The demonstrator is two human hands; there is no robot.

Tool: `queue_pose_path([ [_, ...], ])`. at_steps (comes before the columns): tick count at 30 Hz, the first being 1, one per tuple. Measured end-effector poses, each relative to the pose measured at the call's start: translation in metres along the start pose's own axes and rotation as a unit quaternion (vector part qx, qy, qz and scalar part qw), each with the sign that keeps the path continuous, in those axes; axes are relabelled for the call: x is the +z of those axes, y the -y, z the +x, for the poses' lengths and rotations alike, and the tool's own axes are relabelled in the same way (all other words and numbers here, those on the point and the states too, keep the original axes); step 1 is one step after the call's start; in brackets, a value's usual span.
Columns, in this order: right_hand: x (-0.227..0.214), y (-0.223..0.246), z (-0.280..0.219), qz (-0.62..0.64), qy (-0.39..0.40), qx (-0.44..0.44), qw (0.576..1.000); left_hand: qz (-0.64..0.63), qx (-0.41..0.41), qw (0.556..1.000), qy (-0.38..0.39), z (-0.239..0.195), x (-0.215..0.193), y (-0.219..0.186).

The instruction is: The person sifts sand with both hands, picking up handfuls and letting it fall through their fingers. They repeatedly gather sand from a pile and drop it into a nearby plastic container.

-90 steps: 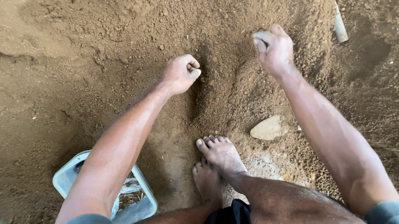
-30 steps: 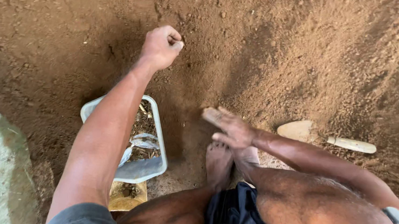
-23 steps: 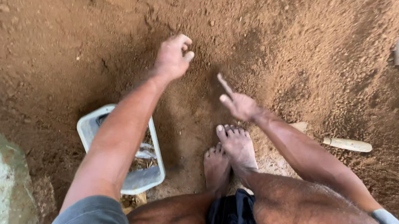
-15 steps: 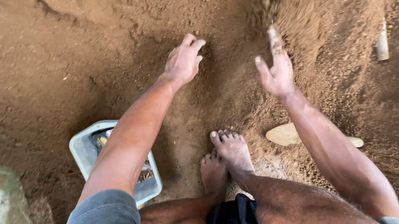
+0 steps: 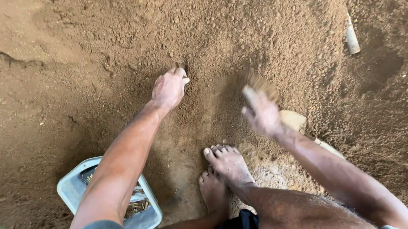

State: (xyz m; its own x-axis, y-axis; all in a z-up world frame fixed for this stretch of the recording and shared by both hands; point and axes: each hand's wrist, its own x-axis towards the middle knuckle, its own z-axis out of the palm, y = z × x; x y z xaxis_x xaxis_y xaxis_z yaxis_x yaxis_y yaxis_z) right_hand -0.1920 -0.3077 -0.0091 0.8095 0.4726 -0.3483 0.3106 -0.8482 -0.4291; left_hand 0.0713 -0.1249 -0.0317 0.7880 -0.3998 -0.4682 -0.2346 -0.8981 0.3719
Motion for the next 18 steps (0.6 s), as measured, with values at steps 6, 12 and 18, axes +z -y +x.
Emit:
queue_pose_path([
  [6, -0.009, 0.037, -0.005, -0.008, -0.069, 0.026, 0.997, -0.175, -0.016, 0.984, -0.034, -0.02, -0.024, -0.028],
  [12, -0.021, 0.032, 0.008, -0.024, 0.001, 0.044, 0.999, -0.249, 0.035, 0.965, -0.076, -0.031, -0.028, -0.033],
  [18, -0.035, 0.046, 0.014, -0.026, 0.085, 0.059, 0.994, -0.263, -0.014, 0.964, -0.04, -0.041, -0.024, -0.013],
])
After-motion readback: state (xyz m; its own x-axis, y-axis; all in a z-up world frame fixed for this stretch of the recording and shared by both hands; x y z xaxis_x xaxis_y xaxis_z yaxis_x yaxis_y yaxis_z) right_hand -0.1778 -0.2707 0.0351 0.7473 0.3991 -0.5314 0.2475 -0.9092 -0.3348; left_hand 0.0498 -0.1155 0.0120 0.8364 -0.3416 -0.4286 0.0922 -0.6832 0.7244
